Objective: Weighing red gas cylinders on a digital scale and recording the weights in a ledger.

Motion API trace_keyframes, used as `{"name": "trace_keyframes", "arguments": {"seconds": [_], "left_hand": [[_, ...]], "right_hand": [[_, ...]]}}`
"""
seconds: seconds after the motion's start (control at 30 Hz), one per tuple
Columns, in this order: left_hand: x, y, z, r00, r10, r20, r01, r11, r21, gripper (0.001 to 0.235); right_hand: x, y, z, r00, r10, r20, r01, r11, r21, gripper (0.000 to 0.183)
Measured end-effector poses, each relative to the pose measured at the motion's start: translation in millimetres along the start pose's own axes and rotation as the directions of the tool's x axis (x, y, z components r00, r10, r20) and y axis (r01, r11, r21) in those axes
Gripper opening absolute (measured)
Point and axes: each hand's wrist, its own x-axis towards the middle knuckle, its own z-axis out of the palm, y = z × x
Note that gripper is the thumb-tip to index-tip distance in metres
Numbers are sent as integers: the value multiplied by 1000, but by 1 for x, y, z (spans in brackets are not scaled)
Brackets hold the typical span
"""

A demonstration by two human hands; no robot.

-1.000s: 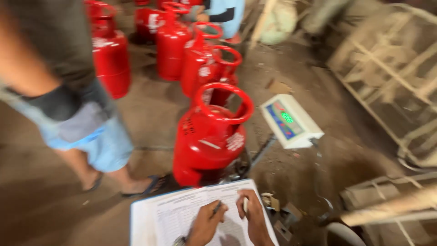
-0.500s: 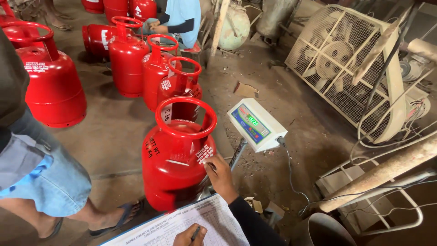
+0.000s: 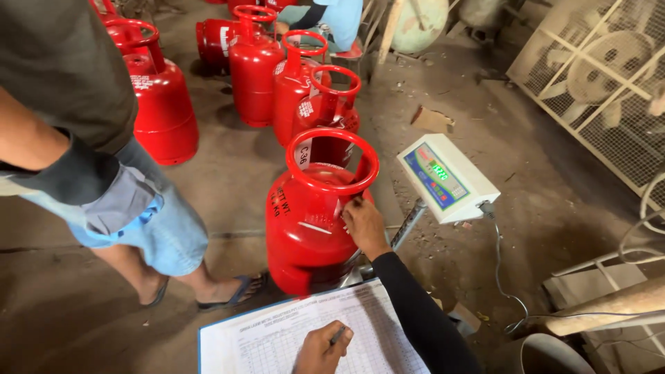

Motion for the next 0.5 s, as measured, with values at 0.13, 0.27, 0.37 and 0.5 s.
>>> {"name": "trace_keyframes", "arguments": {"seconds": [0.13, 0.27, 0.37, 0.5], "left_hand": [[-7, 6, -4, 999, 44, -22, -43, 999, 4, 41], [-23, 30, -6, 999, 14, -36, -14, 1000, 5, 39], [-36, 42, -7, 992, 94, -83, -98, 994, -44, 39], [-33, 14, -5, 961, 202, -191, -241, 946, -215, 37]], "right_hand": [[-29, -21, -7, 997, 61, -48, -57, 996, 68, 5], [-40, -7, -9, 994, 93, -66, -89, 995, 50, 7], [-32, 17, -13, 977, 202, -69, -203, 979, -14, 8], [-56, -44, -42, 979, 202, -25, -187, 943, 276, 8]]}}
